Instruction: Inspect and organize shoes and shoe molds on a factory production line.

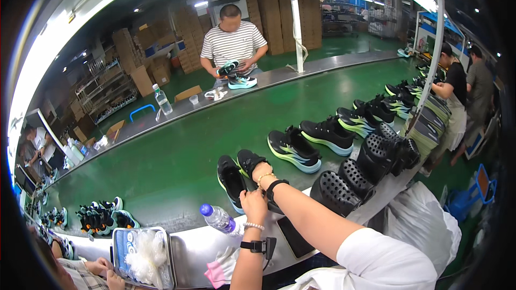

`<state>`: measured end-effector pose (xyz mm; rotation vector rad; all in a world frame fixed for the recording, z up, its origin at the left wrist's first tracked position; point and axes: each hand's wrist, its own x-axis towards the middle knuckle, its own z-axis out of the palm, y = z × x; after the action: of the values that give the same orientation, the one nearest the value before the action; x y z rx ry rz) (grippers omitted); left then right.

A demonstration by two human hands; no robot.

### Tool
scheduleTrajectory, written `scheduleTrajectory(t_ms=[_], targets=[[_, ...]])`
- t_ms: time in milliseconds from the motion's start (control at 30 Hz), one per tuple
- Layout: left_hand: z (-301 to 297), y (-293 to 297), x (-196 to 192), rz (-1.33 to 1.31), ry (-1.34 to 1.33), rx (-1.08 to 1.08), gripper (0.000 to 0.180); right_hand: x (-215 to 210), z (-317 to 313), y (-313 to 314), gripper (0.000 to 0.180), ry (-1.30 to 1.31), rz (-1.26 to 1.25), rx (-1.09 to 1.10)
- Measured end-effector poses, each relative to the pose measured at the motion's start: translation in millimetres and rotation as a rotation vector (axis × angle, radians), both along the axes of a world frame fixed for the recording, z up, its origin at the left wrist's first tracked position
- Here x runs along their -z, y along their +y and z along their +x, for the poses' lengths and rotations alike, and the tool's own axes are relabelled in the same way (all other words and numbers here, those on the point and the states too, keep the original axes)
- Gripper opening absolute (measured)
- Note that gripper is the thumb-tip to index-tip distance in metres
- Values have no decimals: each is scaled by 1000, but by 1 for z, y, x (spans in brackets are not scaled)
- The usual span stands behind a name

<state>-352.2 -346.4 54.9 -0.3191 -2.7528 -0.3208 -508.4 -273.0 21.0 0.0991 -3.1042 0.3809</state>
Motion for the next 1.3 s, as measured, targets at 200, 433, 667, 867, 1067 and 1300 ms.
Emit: scheduleTrajectory(t_ms=[200, 433, 667, 867, 1067, 1300], targets=[[-3, 8, -5, -173, 81, -90, 31, -21, 18, 6, 34, -97, -231, -48], [-24, -13, -12, 32, 124, -149, 25, -129, 169, 53, 27, 312, -857, -522], [-35, -14, -23, 618, 133, 12, 20, -163, 358, 242, 40, -726, -636, -563], [-120, 2, -21, 231, -94, -282, 17, -58, 431, 360, 36, -475, -702, 28], [-143, 17, 12, 150, -109, -391, 18, 93, 493, 449, 37, -434, -550, 499], [-162, 11, 5, 73, -104, -394, 21, 261, 495, 498, 58, -517, -156, 372]])
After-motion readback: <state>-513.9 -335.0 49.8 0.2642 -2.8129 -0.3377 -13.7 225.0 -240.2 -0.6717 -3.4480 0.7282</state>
